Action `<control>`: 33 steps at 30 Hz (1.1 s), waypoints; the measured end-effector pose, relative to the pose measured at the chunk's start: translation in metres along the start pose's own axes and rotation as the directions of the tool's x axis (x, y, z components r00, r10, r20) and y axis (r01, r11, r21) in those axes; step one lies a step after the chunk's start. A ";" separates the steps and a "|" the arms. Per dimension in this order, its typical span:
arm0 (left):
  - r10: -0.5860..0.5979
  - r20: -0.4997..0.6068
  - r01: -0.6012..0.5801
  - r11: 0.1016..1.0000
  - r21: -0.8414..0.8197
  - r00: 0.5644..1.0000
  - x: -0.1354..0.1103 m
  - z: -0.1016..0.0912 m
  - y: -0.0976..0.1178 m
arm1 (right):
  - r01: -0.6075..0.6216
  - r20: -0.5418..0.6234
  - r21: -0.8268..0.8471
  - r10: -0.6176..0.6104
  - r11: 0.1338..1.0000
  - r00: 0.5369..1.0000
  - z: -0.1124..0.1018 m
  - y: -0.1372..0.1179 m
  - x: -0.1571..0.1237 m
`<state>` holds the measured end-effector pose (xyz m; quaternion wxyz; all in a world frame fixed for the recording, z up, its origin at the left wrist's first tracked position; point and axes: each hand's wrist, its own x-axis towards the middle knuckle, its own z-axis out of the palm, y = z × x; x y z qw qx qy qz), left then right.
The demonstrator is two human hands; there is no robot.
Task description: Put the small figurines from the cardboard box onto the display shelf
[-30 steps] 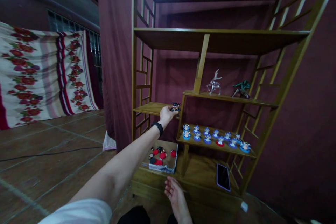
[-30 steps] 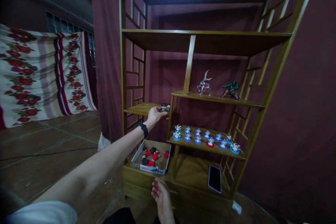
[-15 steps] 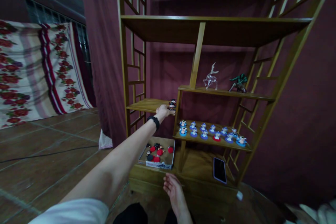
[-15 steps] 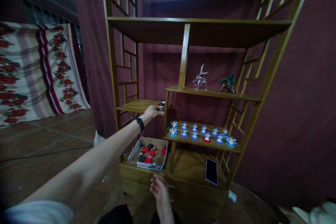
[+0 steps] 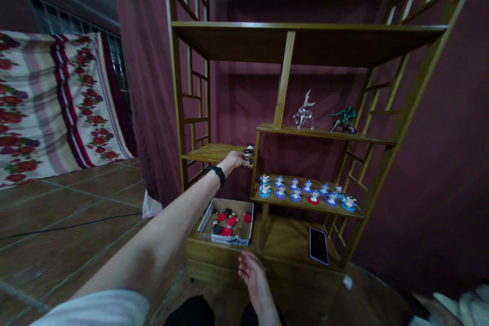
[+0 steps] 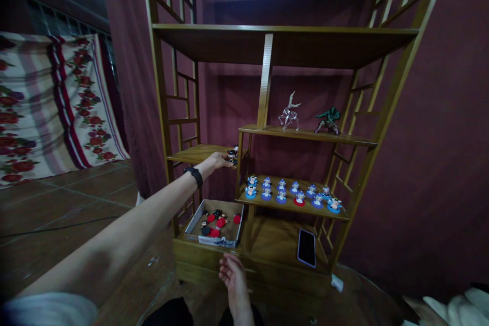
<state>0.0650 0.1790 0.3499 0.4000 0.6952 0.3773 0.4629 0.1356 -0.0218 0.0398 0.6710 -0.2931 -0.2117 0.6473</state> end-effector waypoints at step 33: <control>0.046 0.197 -0.013 0.986 -0.165 0.979 0.016 -0.019 0.004 | 0.004 -0.005 -0.044 -0.004 0.999 1.000 0.002 0.004 0.010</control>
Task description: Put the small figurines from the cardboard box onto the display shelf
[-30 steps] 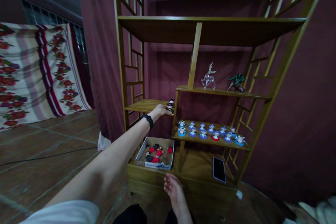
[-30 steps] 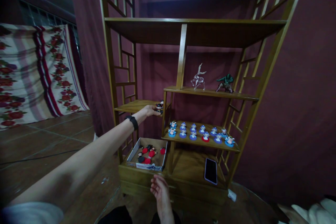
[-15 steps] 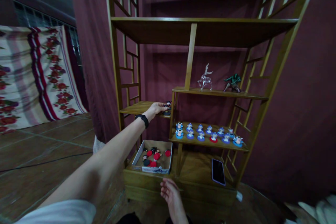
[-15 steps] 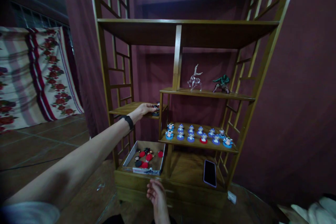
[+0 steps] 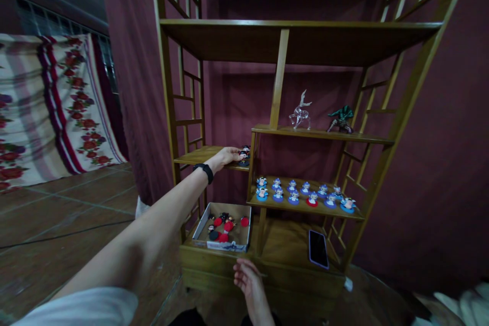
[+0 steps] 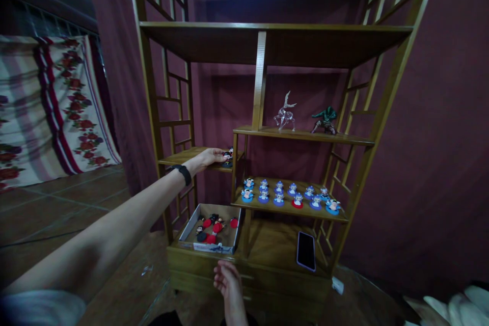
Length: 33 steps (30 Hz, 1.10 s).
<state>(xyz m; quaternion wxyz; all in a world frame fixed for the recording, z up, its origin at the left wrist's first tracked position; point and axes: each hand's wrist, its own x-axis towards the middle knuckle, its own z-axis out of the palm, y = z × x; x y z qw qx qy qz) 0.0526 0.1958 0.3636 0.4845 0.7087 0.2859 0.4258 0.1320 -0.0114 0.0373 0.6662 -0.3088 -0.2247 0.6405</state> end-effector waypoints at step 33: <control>-0.002 0.154 -0.002 1.000 0.024 0.988 0.005 -0.003 -0.006 | 0.018 -0.002 -0.050 -0.019 0.999 1.000 -0.007 0.001 -0.001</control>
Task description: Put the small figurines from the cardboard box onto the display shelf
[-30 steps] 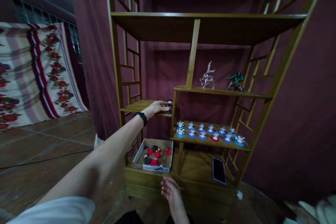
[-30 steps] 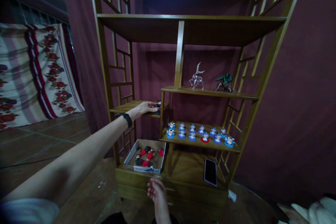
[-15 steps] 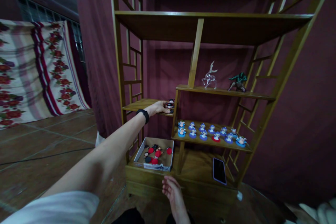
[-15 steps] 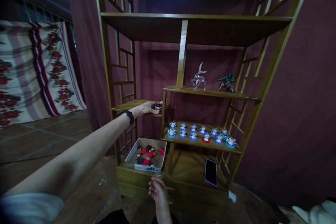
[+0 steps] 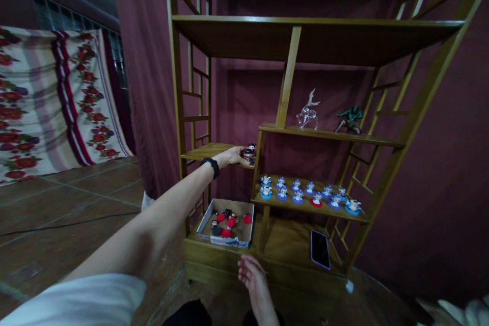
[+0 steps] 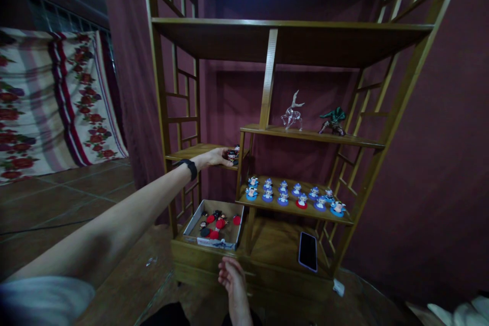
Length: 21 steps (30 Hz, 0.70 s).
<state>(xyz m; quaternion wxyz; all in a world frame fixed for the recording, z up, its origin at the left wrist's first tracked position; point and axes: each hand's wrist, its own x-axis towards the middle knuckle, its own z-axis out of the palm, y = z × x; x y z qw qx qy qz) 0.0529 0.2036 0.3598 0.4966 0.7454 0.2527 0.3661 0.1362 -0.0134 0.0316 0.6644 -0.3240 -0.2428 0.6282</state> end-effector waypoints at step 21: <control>0.035 0.030 -0.035 0.999 -0.029 0.999 -0.001 -0.002 -0.007 | -0.014 -0.028 -0.124 0.011 0.992 1.000 0.003 0.002 0.001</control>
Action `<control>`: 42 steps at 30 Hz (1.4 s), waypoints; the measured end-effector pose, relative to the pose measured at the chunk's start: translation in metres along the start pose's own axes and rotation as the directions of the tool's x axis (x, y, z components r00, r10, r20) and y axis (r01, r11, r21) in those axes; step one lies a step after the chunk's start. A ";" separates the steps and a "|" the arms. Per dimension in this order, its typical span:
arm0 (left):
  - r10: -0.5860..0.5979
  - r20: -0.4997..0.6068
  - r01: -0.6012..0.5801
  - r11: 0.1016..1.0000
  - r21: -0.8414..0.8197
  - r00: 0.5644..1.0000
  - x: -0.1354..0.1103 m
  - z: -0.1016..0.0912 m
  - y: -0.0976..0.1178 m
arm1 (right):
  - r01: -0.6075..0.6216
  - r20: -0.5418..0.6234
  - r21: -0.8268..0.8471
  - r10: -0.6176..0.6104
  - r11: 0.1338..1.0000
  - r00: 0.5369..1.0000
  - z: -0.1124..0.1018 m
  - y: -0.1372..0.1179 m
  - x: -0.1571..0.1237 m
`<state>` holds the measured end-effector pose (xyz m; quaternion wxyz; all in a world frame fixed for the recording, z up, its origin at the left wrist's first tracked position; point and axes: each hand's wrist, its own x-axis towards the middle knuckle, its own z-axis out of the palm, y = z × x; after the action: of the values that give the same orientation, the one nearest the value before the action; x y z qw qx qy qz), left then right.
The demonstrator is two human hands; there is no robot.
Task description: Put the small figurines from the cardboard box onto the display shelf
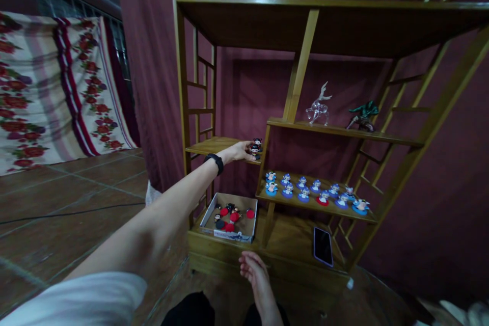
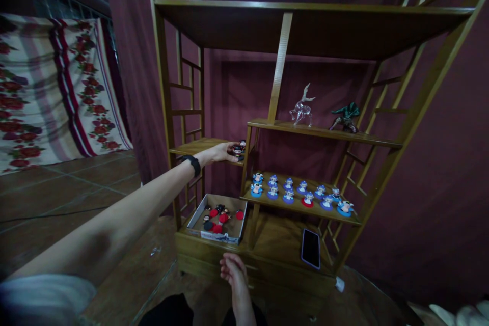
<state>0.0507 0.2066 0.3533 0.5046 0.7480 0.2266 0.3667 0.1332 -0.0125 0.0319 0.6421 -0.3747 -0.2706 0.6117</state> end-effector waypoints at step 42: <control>-0.815 -0.460 -0.203 0.413 -0.888 0.353 -0.167 -0.052 -0.262 | 0.144 0.129 -0.986 -0.175 0.078 0.976 0.035 0.055 0.297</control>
<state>-0.0864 0.2202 0.0694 0.6669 0.0040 0.4056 0.6251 0.1044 0.2848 -0.0254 0.2899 -0.6831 -0.6418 0.1937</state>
